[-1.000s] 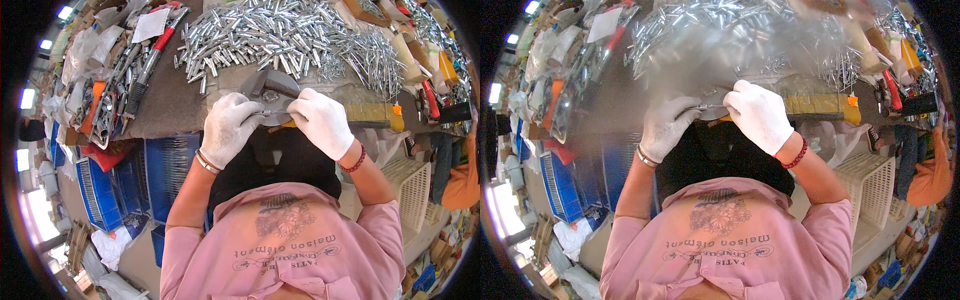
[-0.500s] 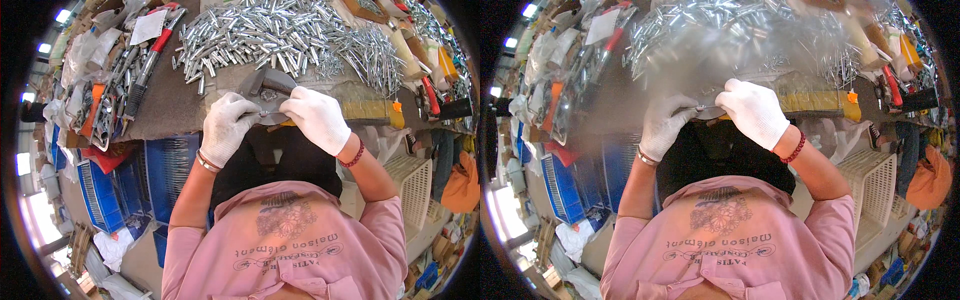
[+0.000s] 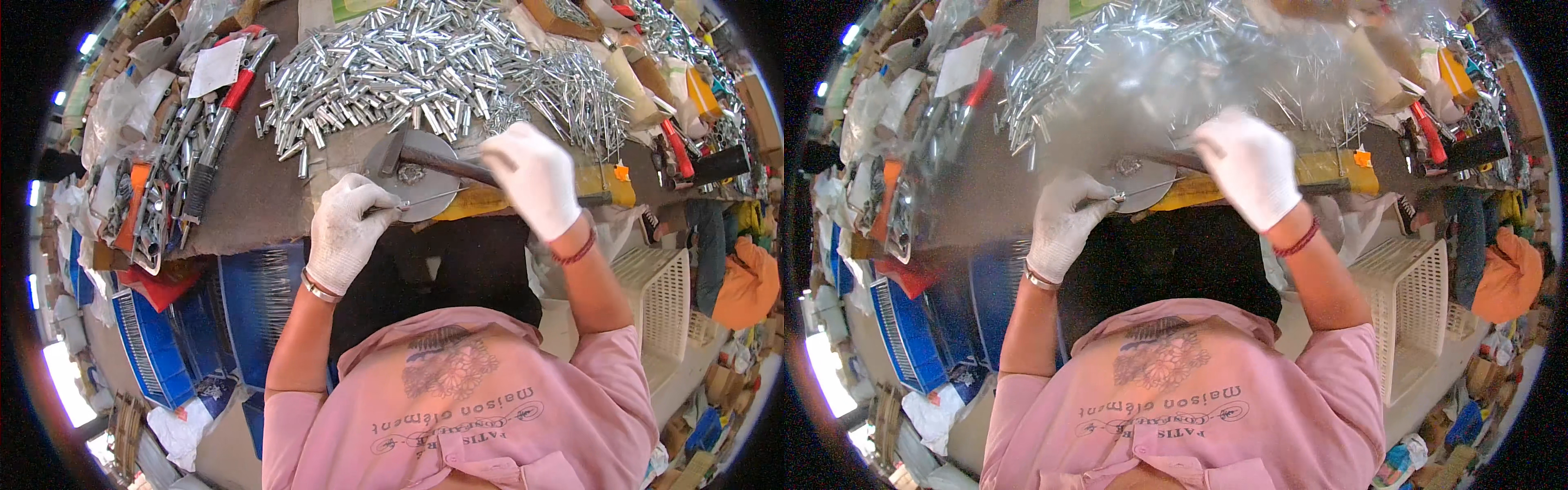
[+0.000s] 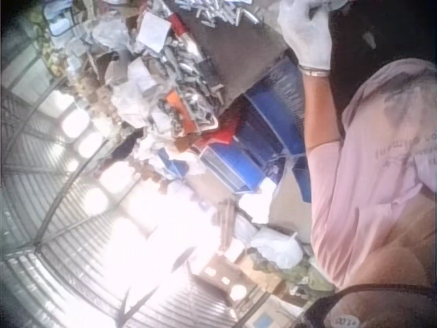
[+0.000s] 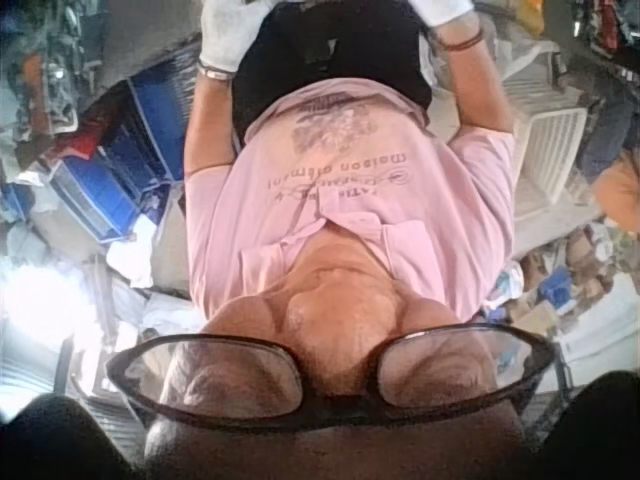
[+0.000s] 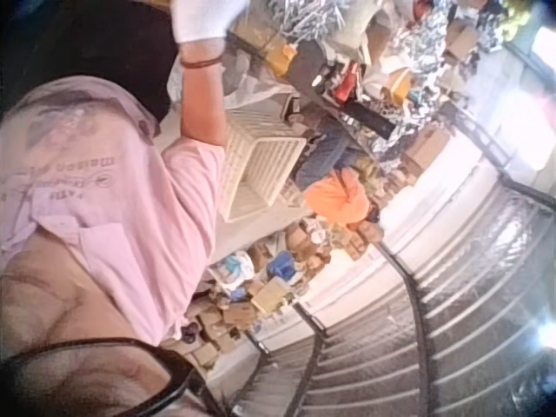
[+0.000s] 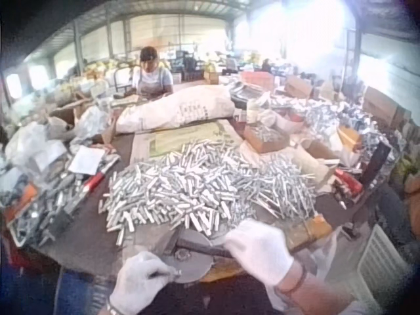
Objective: Assembling small metal components by combining pins and washers on a workbench and sorting them into bins.
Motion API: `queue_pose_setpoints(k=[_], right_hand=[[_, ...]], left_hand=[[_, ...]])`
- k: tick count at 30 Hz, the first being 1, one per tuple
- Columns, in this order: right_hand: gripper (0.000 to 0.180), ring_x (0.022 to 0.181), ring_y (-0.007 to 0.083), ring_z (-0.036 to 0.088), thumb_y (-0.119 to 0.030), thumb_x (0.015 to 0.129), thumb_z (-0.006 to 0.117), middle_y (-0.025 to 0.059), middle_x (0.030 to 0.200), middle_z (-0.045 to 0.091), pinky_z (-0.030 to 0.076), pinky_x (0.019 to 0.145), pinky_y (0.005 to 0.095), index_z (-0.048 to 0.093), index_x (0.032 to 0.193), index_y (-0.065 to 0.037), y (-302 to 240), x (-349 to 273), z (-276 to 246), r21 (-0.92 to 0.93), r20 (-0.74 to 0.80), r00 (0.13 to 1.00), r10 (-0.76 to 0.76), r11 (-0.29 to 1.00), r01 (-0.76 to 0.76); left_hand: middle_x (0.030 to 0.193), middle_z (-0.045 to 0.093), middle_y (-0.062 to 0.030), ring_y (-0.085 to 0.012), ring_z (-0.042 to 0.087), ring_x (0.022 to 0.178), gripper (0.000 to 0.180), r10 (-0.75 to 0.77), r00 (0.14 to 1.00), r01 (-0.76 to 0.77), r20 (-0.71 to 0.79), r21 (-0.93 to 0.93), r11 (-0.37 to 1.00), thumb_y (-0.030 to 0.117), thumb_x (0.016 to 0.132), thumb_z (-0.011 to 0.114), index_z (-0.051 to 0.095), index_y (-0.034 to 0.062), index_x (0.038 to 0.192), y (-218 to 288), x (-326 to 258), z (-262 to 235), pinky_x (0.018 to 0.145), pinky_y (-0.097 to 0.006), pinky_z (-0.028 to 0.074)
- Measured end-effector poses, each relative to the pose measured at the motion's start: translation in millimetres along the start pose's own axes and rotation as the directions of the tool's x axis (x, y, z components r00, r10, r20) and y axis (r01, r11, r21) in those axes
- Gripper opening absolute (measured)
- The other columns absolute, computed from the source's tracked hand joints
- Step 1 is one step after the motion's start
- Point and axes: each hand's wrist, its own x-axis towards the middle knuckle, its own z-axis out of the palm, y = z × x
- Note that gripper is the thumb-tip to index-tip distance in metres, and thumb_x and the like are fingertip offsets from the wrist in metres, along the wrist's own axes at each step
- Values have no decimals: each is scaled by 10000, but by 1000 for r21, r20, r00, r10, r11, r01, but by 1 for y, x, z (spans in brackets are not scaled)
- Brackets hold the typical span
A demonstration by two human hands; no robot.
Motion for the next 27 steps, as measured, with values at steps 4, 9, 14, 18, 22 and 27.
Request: queue_pose_setpoints(k=[4, 9, 14, 18, 22, 27], right_hand=[[57, 858, 274, 722, -160, 896, 775, 48, 916, 695, 583, 737, 371, 794, 947, -143, 41, 10, 5, -97, 31, 999, 10, 995, -7], [58, 896, 260, 722, -168, 903, 739, 43, 933, 677, 596, 759, 392, 790, 930, -175, 44, 21, 15, -223, 175, 983, -50, 971, 89], [27, 892, 277, 717, -139, 893, 737, 49, 934, 676, 592, 755, 399, 751, 913, -152, 46, 27, 19, -182, 174, 981, -89, 976, 121], [36, 890, 291, 713, -106, 888, 731, 55, 937, 675, 582, 753, 404, 706, 889, -132, 42, 27, 19, -168, 133, 989, -62, 982, 84], [38, 867, 300, 709, -106, 885, 737, 66, 934, 678, 572, 750, 392, 716, 905, -131, 34, 28, 17, -148, 80, 996, 25, 989, -12], [93, 823, 251, 696, -18, 870, 733, 80, 920, 683, 544, 737, 343, 738, 951, -64, -2, 20, 22, 185, 90, 995, 31, 982, -47]], left_hand=[[899, 718, -94, -296, 714, 913, 111, 22, 1000, -22, 2, 33, 999, 32, 772, 835, 794, 69, 868, -5, 0, 1, 812, -395, 559], [897, 717, -95, -303, 713, 911, 100, 38, 999, -38, -13, 15, 999, 39, 776, 829, 788, 66, 863, -6, -1, 3, 812, -401, 559], [897, 713, -92, -308, 712, 900, 81, 14, 1000, -14, -9, 20, 1000, 63, 789, 826, 789, 69, 861, -9, -1, 2, 798, -406, 558], [903, 707, -85, -308, 710, 894, 95, 14, 1000, -14, -10, 23, 1000, 91, 793, 838, 793, 90, 876, -7, 0, 3, 782, -408, 557], [899, 699, -85, -310, 706, 889, 110, -29, 1000, 29, -11, -13, 999, 112, 791, 850, 794, 113, 885, -8, -2, 6, 772, -411, 553], [894, 683, -87, -318, 697, 894, 109, -24, 1000, 24, -18, -20, 1000, 100, 787, 850, 780, 107, 870, -14, -7, 8, 771, -426, 547]])
